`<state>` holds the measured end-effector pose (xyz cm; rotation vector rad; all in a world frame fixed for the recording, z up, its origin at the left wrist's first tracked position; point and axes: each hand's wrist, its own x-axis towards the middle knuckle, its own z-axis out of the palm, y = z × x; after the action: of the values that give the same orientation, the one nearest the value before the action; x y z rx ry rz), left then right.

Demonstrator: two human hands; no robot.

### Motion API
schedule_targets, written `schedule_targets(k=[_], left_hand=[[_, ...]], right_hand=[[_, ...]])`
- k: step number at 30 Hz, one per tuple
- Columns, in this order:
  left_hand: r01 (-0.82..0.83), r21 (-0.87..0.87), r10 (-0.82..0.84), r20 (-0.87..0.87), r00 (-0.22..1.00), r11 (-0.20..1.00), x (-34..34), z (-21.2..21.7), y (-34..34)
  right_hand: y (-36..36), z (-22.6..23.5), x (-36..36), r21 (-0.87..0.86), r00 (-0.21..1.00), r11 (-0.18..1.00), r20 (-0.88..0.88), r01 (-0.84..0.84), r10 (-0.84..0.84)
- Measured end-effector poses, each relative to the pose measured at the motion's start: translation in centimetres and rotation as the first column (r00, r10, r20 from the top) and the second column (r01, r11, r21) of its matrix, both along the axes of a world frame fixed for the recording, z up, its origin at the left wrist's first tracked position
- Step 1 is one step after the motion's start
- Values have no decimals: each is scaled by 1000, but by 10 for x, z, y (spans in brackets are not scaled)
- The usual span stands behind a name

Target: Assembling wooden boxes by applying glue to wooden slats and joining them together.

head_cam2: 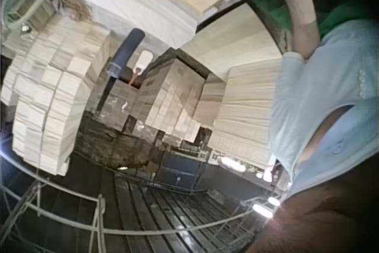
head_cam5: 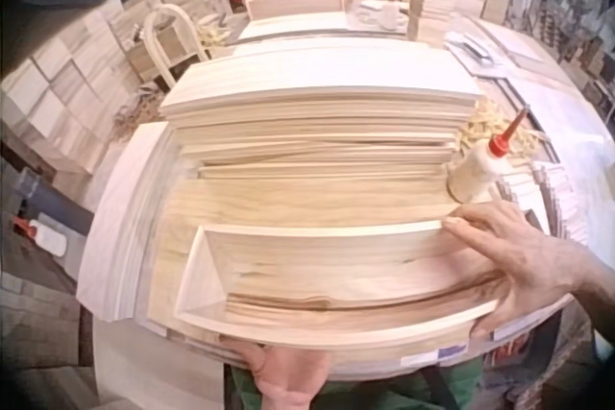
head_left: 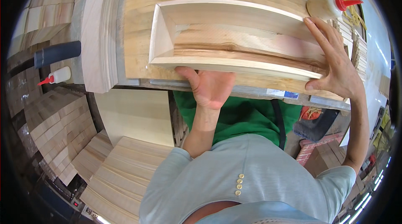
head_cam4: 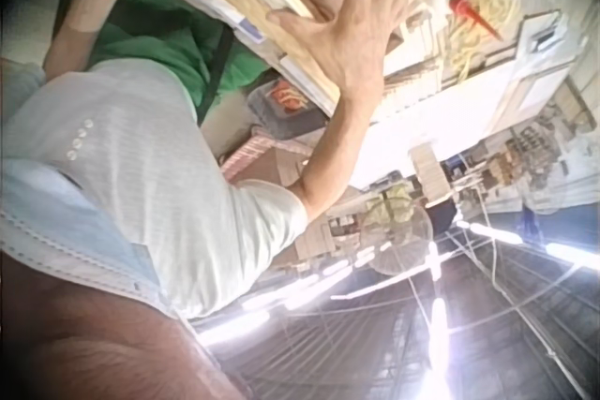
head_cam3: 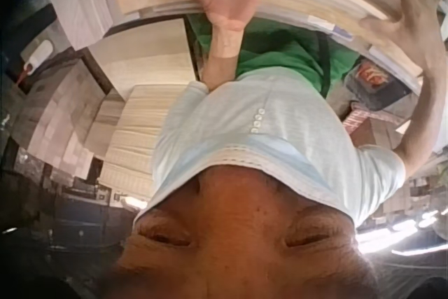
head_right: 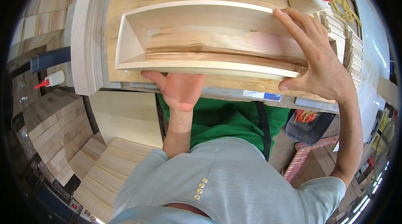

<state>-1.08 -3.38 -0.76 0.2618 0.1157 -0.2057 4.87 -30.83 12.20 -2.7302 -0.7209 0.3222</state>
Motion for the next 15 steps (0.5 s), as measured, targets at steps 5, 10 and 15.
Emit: schedule_targets(k=[5, 10, 15], left_hand=[[-31, 14, 31, 9, 999, 999, 7, 6, 25], [-56, -239, 43, -62, 997, 969, 7, 4, 31], [-111, -461, 5, -226, 974, 880, 8, 1, 34]], right_hand=[[-5, -3, 4, 6, 1000, 1000, -29, 1, 0], [-7, -3, -2, -30, 1000, 1000, -11, 11, -12], [-5, -3, -5, -18, 1000, 1000, 13, -9, 9]])
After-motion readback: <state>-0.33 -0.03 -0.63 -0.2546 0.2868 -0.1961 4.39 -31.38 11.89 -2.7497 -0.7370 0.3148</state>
